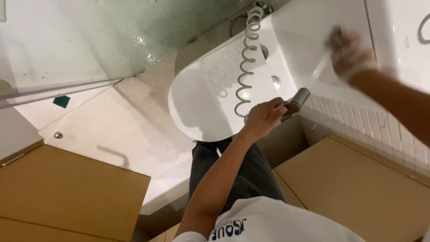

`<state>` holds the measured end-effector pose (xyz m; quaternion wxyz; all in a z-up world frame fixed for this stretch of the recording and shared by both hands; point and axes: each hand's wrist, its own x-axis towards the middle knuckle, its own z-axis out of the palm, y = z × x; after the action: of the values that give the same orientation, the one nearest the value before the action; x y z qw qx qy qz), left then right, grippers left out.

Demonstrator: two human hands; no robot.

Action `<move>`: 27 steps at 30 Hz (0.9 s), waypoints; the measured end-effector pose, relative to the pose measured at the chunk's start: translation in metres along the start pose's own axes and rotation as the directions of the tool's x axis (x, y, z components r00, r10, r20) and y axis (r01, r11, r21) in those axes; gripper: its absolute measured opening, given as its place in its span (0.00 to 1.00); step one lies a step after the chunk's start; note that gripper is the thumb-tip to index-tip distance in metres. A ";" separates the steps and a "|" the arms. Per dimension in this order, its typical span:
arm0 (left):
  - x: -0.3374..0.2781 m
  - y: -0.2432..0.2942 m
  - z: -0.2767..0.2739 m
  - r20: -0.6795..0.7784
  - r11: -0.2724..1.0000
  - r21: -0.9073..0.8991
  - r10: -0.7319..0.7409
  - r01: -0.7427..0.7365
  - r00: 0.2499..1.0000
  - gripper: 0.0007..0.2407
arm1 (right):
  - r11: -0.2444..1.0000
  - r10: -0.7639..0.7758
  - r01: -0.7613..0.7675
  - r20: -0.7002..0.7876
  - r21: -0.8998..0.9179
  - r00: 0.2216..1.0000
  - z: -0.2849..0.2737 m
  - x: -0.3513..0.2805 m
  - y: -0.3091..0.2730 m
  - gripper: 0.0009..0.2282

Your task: Cleaning a bidet sprayer and the exterior of a toilet tank using a sponge and water.

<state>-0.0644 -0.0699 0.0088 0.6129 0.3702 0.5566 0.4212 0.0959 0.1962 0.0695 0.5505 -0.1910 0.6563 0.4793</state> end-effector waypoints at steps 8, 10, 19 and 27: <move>0.004 -0.013 -0.001 -0.085 0.999 -0.049 0.005 -0.009 0.996 0.27 | 0.781 0.030 -0.223 0.322 0.584 0.946 0.022 0.119 -0.081 0.29; -0.002 -0.017 -0.009 -0.096 0.997 -0.065 -0.036 0.029 0.995 0.25 | 0.721 -0.106 -0.149 0.321 0.677 0.941 -0.006 0.094 -0.094 0.30; 0.003 -0.047 -0.006 -0.185 0.976 -0.197 -0.134 0.097 0.973 0.21 | 0.880 0.236 -0.276 0.150 0.386 0.960 -0.020 0.161 0.042 0.39; -0.001 -0.074 -0.011 -0.250 0.928 -0.366 -0.176 0.076 0.952 0.23 | 0.774 -0.207 0.024 0.217 0.633 0.954 -0.031 0.154 -0.094 0.42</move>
<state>-0.0676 -0.0988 -0.0597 0.6107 0.1548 0.5758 0.5210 0.1028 0.1696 -0.1113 0.6964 0.0296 0.6817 0.2221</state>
